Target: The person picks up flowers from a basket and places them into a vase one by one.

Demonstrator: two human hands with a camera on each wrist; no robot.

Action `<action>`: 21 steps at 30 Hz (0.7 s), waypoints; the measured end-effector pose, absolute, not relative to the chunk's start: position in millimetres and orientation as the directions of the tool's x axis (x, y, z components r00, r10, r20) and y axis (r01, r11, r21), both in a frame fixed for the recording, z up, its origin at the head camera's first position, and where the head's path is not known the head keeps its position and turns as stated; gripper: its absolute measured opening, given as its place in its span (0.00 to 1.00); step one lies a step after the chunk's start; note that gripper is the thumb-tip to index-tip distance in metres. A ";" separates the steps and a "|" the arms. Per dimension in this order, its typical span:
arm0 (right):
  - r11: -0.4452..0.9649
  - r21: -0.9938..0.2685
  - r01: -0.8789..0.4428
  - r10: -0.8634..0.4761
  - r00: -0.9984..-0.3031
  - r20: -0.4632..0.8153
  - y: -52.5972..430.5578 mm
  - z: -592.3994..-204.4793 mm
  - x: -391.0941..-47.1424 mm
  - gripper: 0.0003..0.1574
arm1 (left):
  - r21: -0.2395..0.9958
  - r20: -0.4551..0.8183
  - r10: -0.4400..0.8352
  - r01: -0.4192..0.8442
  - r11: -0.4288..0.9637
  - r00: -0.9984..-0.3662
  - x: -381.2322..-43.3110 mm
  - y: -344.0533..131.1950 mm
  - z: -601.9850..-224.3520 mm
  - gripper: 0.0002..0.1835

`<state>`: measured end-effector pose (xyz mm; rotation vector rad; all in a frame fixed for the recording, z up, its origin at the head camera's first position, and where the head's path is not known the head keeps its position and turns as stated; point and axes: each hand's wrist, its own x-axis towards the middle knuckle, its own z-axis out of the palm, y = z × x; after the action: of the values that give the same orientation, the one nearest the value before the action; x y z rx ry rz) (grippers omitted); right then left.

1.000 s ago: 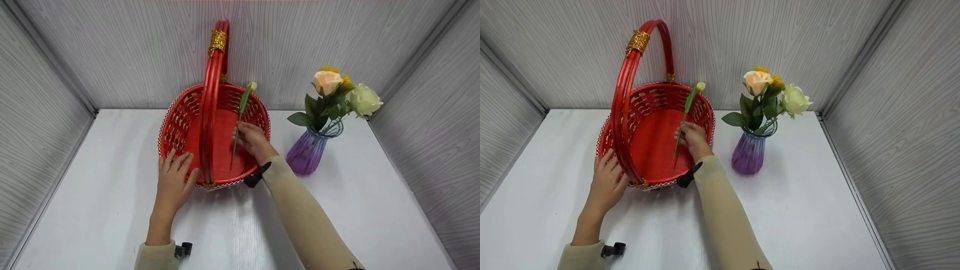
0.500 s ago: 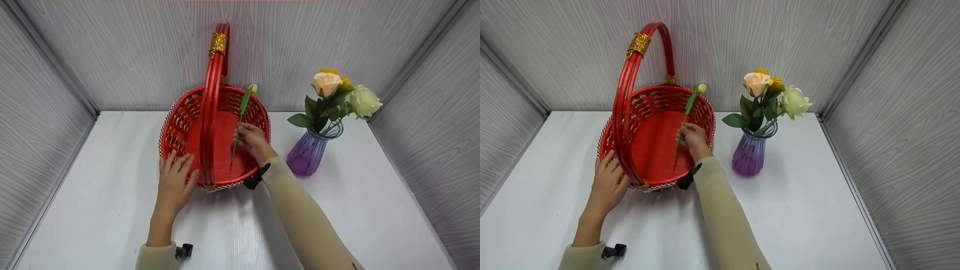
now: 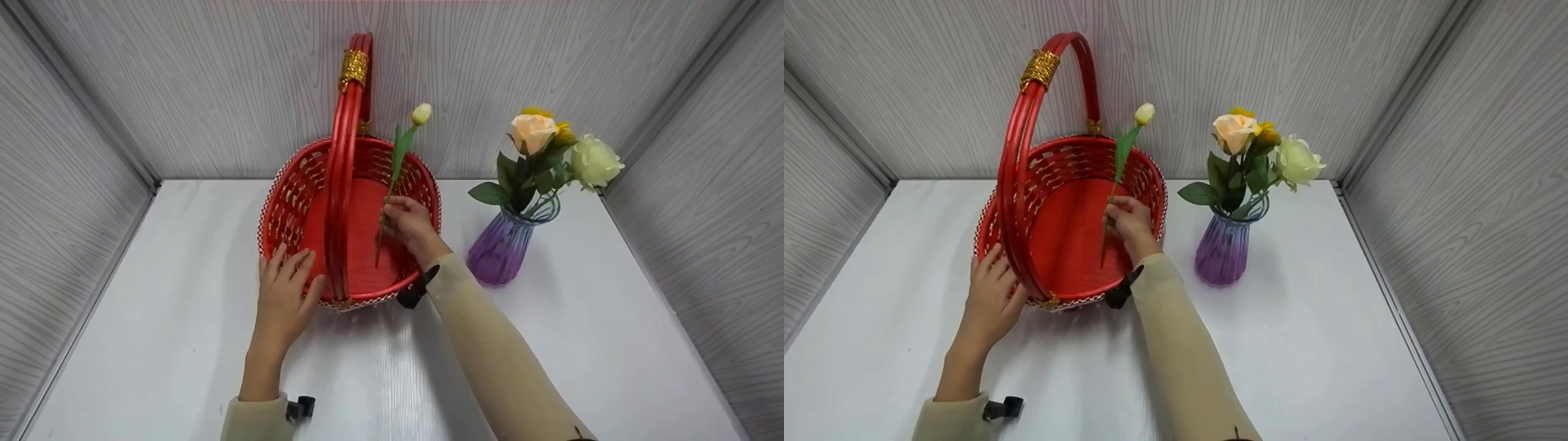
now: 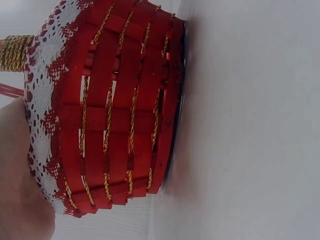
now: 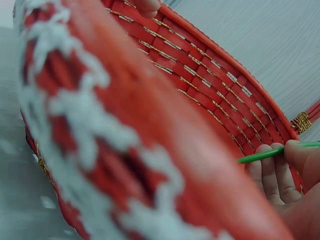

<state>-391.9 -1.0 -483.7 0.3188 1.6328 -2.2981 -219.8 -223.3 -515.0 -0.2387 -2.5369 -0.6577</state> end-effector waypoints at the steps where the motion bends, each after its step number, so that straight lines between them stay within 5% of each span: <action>1: -0.300 -0.880 0.369 -0.121 -0.929 -0.349 -1.0 -483.8 -391.7 0.22 | 0.408 0.513 0.040 0.285 0.867 -0.857 -219.6 -223.3 -514.9 0.27; 21: -0.243 -0.934 0.261 -0.268 -0.944 -0.194 -3.5 -479.4 -380.2 0.14 | 0.423 0.531 0.026 0.291 0.858 -0.847 -220.5 -225.0 -517.6 0.27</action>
<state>-380.2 -3.5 -479.4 -0.0089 1.6842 -2.2424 -220.5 -225.0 -517.6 -0.2310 -2.5075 -0.6825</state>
